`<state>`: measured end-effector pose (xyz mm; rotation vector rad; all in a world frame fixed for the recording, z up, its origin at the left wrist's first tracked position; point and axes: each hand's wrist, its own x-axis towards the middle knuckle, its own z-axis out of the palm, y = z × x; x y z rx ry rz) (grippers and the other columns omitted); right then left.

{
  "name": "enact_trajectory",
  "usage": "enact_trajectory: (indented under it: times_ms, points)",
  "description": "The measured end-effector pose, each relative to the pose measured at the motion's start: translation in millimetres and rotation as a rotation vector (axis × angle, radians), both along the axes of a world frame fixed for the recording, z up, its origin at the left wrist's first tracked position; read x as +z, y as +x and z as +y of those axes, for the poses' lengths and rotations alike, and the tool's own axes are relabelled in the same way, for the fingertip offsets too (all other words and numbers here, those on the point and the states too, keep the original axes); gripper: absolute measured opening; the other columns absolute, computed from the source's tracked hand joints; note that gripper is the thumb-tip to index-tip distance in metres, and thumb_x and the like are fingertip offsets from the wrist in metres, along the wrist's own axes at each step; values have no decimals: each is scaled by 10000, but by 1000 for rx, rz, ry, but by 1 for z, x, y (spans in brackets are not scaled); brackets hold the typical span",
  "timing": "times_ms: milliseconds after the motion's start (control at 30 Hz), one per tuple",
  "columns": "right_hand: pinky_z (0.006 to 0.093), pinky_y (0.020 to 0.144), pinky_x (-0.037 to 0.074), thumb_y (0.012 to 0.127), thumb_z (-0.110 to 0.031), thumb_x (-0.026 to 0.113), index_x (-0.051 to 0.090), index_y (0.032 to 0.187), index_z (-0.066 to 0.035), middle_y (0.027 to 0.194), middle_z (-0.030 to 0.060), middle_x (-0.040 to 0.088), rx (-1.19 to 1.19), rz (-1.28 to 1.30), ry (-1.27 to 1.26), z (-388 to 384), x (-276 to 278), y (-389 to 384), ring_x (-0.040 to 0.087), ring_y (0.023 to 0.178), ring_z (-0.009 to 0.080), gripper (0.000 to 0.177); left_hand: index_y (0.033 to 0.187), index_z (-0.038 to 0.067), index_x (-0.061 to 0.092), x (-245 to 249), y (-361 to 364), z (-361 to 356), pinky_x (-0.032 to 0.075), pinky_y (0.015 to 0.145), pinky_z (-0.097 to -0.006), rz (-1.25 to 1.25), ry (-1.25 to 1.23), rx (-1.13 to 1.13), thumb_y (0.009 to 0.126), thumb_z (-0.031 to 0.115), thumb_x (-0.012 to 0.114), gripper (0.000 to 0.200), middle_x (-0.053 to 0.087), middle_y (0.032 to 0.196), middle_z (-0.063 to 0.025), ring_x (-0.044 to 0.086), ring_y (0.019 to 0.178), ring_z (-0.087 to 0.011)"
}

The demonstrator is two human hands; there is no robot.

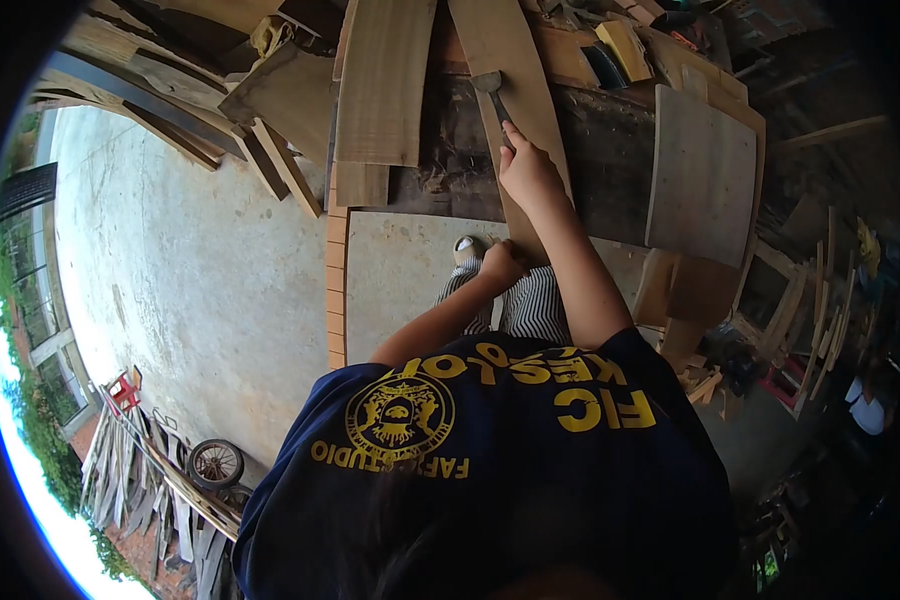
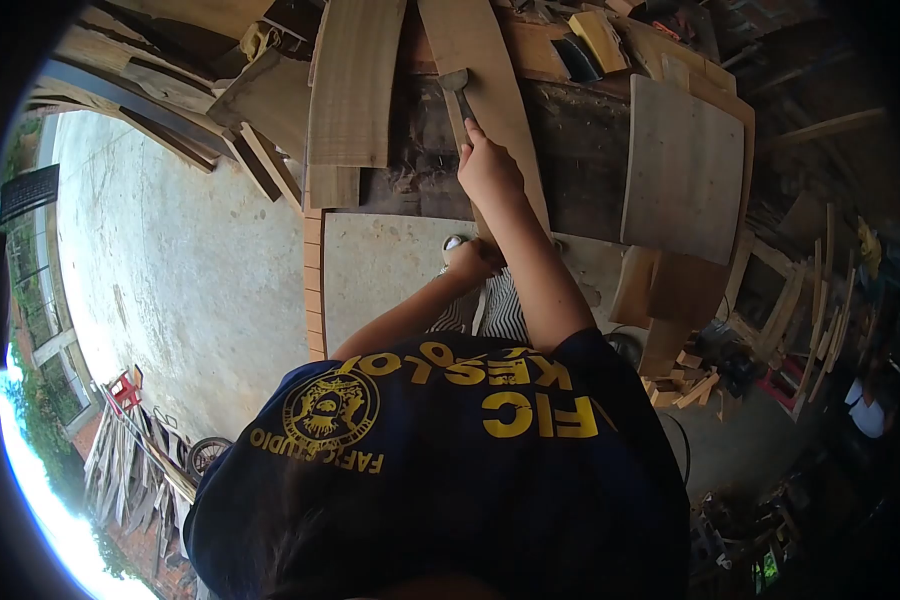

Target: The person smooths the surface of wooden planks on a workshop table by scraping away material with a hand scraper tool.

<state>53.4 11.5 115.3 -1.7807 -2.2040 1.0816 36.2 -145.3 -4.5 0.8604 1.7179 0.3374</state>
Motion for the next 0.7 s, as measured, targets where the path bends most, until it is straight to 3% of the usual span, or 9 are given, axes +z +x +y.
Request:
enact_trajectory:
  times_ms: [100, 200, 433, 500, 533, 600, 633, 700]
  points:
    - [442, 882, 504, 905, -255, 482, 485, 1343, -185, 1157, 170, 623, 48, -2, 15, 54, 0, -30, 620, 1024, 345, 444, 1006, -47, 598, -26, 3, -8, 509, 840, -417, -106, 38, 87, 677, 146, 769, 418, 662, 976, -227, 634, 967, -364]
    - [431, 901, 498, 904, -257, 478, 483, 1347, -187, 1182, 172, 611, 47, 7, 9, 85, -4, -52, 610, 1056, 337, 449, 1008, -37, 603, -15, 1, -8, 514, 832, -409, -112, 32, 98, 675, 141, 768, 412, 667, 976, -215, 642, 956, -352]
    - [449, 919, 486, 903, -268, 470, 487, 1347, -181, 1191, 187, 602, 30, -25, -13, 76, -7, -51, 604, 1065, 353, 453, 994, -44, 607, 10, -2, 0, 519, 826, -404, -23, 94, -6, 697, 132, 745, 372, 673, 964, -208, 647, 952, -345]
    - [416, 765, 549, 899, -227, 497, 498, 1338, -171, 1079, 186, 649, 54, 3, 115, 66, -11, -38, 660, 893, 342, 443, 993, -47, 607, 9, -2, 0, 520, 825, -402, -22, 97, -7, 701, 134, 741, 369, 673, 955, -211, 648, 947, -347]
    - [416, 765, 549, 899, -227, 497, 498, 1338, -171, 1079, 186, 649, 58, 2, 120, 66, -10, -34, 660, 893, 342, 443, 992, -51, 607, 8, -2, 0, 521, 823, -400, -20, 95, -6, 705, 136, 737, 366, 674, 947, -213, 650, 942, -349]
    - [391, 597, 563, 908, -227, 492, 471, 1361, -189, 1002, 174, 674, 50, 10, 40, 68, -7, -32, 679, 705, 305, 455, 997, -51, 608, 7, -2, 0, 520, 824, -400, -28, 95, 2, 706, 137, 735, 370, 674, 946, -215, 650, 941, -351]
    - [390, 597, 563, 908, -227, 492, 471, 1361, -189, 1002, 174, 674, 60, 12, 42, 72, -6, -34, 679, 705, 305, 455, 1003, -52, 608, 8, -3, 0, 519, 825, -400, -37, 93, 4, 707, 139, 733, 374, 674, 944, -216, 650, 939, -352]
    - [367, 468, 529, 915, -230, 486, 448, 1380, -204, 898, 151, 689, 80, 13, 25, 88, -4, -38, 640, 540, 266, 467, 1003, -54, 607, 13, -5, 0, 519, 824, -403, -38, 79, 6, 705, 137, 733, 375, 674, 942, -219, 650, 939, -352]
